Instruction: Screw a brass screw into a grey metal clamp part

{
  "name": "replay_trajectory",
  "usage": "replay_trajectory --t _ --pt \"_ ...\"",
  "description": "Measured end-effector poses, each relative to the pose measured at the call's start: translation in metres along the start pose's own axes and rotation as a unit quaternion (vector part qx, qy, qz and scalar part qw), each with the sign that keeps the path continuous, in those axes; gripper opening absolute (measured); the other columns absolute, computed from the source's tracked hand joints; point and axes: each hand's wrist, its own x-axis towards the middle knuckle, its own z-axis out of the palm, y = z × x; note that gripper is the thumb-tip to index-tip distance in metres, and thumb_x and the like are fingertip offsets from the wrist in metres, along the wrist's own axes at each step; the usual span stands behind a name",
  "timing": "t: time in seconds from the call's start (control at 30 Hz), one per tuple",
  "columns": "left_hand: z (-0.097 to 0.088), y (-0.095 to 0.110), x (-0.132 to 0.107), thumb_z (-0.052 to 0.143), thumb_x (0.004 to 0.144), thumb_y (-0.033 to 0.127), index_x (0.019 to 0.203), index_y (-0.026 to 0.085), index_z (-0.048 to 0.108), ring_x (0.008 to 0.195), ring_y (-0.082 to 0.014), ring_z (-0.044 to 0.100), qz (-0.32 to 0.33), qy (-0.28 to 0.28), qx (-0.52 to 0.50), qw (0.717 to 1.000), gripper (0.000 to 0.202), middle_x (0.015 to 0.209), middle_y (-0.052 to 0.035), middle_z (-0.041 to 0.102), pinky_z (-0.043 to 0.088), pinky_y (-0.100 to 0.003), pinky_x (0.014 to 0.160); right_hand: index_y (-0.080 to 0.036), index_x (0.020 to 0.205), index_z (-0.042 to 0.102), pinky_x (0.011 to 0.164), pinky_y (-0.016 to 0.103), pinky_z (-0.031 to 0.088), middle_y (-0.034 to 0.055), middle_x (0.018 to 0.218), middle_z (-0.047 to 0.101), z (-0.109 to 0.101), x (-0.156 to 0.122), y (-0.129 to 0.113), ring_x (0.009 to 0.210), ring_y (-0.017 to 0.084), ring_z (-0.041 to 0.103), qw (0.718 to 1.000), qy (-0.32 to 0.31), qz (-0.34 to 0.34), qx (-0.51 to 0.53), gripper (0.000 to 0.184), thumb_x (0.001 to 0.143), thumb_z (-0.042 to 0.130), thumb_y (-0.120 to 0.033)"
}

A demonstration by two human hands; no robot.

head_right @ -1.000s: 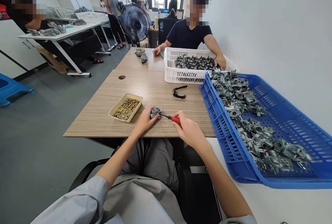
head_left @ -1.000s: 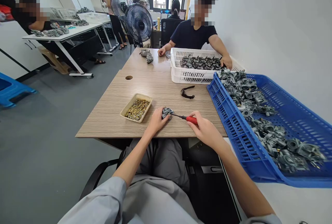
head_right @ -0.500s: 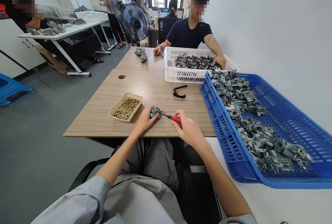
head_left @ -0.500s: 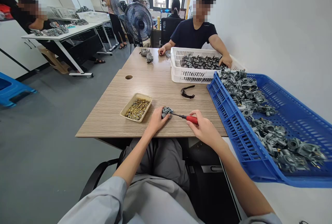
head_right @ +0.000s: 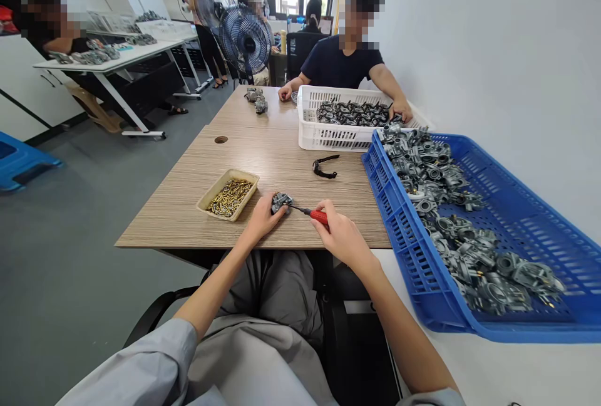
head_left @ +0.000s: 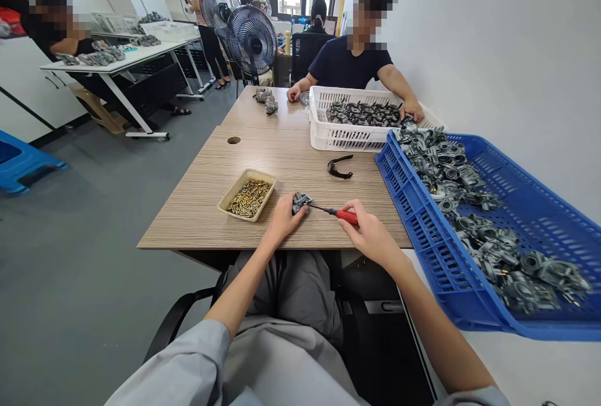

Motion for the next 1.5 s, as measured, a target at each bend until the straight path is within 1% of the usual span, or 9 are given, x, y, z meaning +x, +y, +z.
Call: replay_trajectory --t 0.13,0.27,0.47,0.67,0.8,1.0,1.17,1.3,1.5 --pt "-0.0008 0.0007 -0.0001 0.07 0.106 0.039 0.128 0.021 0.066 0.119 -0.0328 0.07 0.002 -0.002 0.002 1.0 0.029 0.123 -0.014 0.076 0.057 -0.049 0.108 -0.028 0.125 0.052 0.076 0.033 0.049 0.0037 0.093 0.078 0.0003 0.0002 -0.0001 0.08 0.029 0.076 1.0 0.0 0.0 0.007 0.018 0.112 0.054 -0.041" --pt "0.0002 -0.0004 -0.0002 0.071 0.105 0.037 0.129 0.02 0.066 0.12 -0.0339 0.07 0.001 0.005 0.001 1.0 0.03 0.125 -0.0154 0.076 0.057 -0.05 0.109 -0.029 0.125 0.052 0.076 0.033 0.05 0.0033 0.093 0.078 0.0005 0.0005 0.0 0.08 0.029 0.076 1.0 -0.002 -0.001 0.015 0.017 0.112 0.053 -0.04" --pt "0.003 -0.0029 -0.0008 0.073 0.103 0.036 0.129 0.022 0.067 0.121 -0.0335 0.071 -0.005 0.011 -0.005 1.0 0.03 0.124 -0.0141 0.077 0.057 -0.05 0.11 -0.029 0.125 0.052 0.076 0.033 0.05 0.0037 0.094 0.078 0.0015 0.0006 0.0012 0.08 0.029 0.076 1.0 -0.002 0.0 0.019 0.018 0.112 0.054 -0.041" --pt "0.003 -0.0032 -0.0009 0.071 0.105 0.038 0.132 0.02 0.066 0.122 -0.034 0.07 -0.003 0.011 -0.005 1.0 0.033 0.127 -0.0156 0.077 0.057 -0.05 0.111 -0.029 0.125 0.052 0.076 0.033 0.05 0.0037 0.094 0.078 0.0015 0.0006 0.0015 0.081 0.029 0.077 1.0 -0.003 0.002 0.014 0.018 0.112 0.054 -0.041" --pt "0.002 -0.0024 -0.0003 0.07 0.105 0.039 0.13 0.02 0.066 0.122 -0.0339 0.07 -0.002 0.005 -0.004 1.0 0.032 0.126 -0.0151 0.076 0.057 -0.05 0.111 -0.028 0.125 0.053 0.074 0.034 0.05 0.004 0.094 0.079 0.0014 0.0007 0.0005 0.078 0.029 0.076 1.0 -0.003 0.008 0.016 0.018 0.112 0.054 -0.041" --pt "0.0024 -0.003 0.0 0.07 0.105 0.039 0.131 0.02 0.065 0.12 -0.0341 0.07 -0.009 0.011 0.0 1.0 0.032 0.126 -0.0154 0.076 0.056 -0.051 0.11 -0.029 0.125 0.052 0.077 0.036 0.051 0.004 0.093 0.078 0.0034 0.0014 0.0011 0.081 0.03 0.076 0.999 -0.003 0.007 0.031 0.019 0.112 0.053 -0.042" --pt "0.0031 -0.0047 -0.0003 0.07 0.105 0.039 0.131 0.021 0.065 0.12 -0.0336 0.07 -0.009 0.01 0.001 1.0 0.032 0.125 -0.0147 0.075 0.055 -0.05 0.111 -0.029 0.125 0.052 0.075 0.034 0.049 0.0019 0.088 0.075 0.0043 0.0019 0.0024 0.076 0.029 0.074 1.0 -0.007 0.008 0.029 0.019 0.112 0.053 -0.042" --pt "0.0039 -0.006 -0.0003 0.07 0.106 0.039 0.133 0.02 0.064 0.121 -0.0337 0.069 -0.009 0.014 0.007 1.0 0.034 0.127 -0.0153 0.074 0.055 -0.05 0.111 -0.029 0.125 0.052 0.075 0.034 0.048 0.0021 0.089 0.075 0.0044 0.002 0.0022 0.076 0.028 0.073 1.0 -0.007 0.005 0.027 0.018 0.112 0.053 -0.041" --pt "0.0045 -0.0063 -0.0002 0.07 0.105 0.038 0.133 0.021 0.064 0.118 -0.0325 0.069 -0.014 0.018 0.011 1.0 0.033 0.124 -0.014 0.074 0.055 -0.049 0.111 -0.029 0.125 0.051 0.077 0.034 0.047 0.0024 0.09 0.075 0.006 0.0025 0.003 0.077 0.029 0.072 1.0 -0.008 0.012 0.028 0.019 0.112 0.054 -0.042"
